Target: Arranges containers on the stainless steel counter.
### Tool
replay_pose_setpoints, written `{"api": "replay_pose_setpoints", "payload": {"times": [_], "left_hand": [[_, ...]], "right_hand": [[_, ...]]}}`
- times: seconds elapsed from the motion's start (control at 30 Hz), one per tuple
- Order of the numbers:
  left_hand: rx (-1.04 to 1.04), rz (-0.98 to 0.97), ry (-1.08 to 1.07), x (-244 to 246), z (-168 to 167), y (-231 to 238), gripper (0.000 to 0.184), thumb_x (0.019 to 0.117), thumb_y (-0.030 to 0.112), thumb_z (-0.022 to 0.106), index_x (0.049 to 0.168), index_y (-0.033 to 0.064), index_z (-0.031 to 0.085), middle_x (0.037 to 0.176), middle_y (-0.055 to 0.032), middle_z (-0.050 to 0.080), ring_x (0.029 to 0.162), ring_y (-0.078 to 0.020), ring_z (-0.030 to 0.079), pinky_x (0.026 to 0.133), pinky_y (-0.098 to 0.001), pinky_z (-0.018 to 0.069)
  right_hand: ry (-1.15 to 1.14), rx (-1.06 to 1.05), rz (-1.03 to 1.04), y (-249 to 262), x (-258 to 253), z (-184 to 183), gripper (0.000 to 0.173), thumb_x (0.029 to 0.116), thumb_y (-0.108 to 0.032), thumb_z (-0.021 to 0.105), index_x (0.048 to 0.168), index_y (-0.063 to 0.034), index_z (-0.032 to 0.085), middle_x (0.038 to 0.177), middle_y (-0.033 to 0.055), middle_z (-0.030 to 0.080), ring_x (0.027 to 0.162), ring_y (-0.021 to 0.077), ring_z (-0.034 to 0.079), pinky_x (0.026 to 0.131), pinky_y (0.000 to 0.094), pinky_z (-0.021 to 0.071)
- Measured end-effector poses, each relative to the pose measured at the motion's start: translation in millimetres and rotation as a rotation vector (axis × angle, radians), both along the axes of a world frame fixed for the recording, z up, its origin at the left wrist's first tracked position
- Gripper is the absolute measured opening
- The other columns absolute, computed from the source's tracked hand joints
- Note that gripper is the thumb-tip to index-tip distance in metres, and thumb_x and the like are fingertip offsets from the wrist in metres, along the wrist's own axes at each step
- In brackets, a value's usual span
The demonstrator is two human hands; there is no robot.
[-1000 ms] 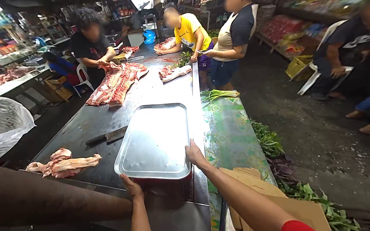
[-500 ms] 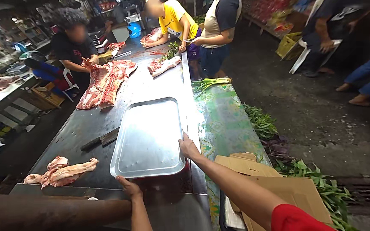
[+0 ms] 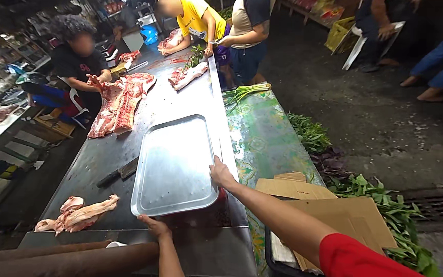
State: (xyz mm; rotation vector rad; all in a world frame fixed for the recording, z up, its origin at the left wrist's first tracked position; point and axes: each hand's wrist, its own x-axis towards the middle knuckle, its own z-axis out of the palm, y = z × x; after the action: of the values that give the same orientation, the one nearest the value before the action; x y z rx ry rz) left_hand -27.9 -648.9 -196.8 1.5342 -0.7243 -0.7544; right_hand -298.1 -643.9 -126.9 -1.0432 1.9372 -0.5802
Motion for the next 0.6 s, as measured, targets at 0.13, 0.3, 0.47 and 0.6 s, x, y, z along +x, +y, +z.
{"api": "replay_pose_setpoints", "payload": {"times": [0.13, 0.3, 0.47, 0.6], "left_hand": [[-0.026, -0.021, 0.010, 1.7, -3.4, 1.4, 0.077, 0.1084, 0.060, 0.012, 0.151, 0.0045, 0.045, 0.156, -0.0169, 0.045, 0.145, -0.0236, 0.043, 0.117, -0.0479, 0.0365], [0.029, -0.044, 0.020, -0.3, -2.1, 4.5, 0.083, 0.1048, 0.068, 0.011, 0.152, 0.0085, 0.044, 0.156, -0.0176, 0.045, 0.144, -0.0289, 0.043, 0.111, -0.0589, 0.0393], [-0.008, -0.124, 0.078, 4.6, -6.0, -1.0, 0.076, 0.1057, 0.065, 0.007, 0.158, 0.0176, 0.036, 0.161, -0.0160, 0.038, 0.145, -0.0309, 0.042, 0.109, -0.0623, 0.0414], [-0.014, -0.166, 0.008, 7.9, -10.5, -0.9, 0.078, 0.1053, 0.065, 0.008, 0.159, 0.0152, 0.033, 0.163, -0.0159, 0.034, 0.148, -0.0325, 0.036, 0.109, -0.0681, 0.0367]], "right_hand": [[-0.020, 0.002, -0.012, 1.9, 0.5, 2.4, 0.054, 0.1108, -0.027, 0.035, 0.161, -0.0082, 0.024, 0.135, 0.0220, 0.063, 0.126, 0.0347, 0.063, 0.106, 0.0518, 0.0492], [-0.053, -0.034, -0.013, 5.7, -2.6, 5.5, 0.057, 0.1094, -0.023, 0.037, 0.161, -0.0063, 0.022, 0.134, 0.0231, 0.063, 0.126, 0.0355, 0.063, 0.106, 0.0517, 0.0494], [-0.065, -0.130, -0.037, 3.5, -4.1, 13.5, 0.058, 0.1041, -0.016, 0.045, 0.158, -0.0023, 0.030, 0.134, 0.0244, 0.063, 0.125, 0.0372, 0.063, 0.105, 0.0536, 0.0493], [-0.064, -0.188, -0.026, -7.5, -12.5, 8.0, 0.056, 0.1047, -0.016, 0.045, 0.158, -0.0031, 0.031, 0.134, 0.0252, 0.061, 0.124, 0.0387, 0.062, 0.103, 0.0550, 0.0499]]}}
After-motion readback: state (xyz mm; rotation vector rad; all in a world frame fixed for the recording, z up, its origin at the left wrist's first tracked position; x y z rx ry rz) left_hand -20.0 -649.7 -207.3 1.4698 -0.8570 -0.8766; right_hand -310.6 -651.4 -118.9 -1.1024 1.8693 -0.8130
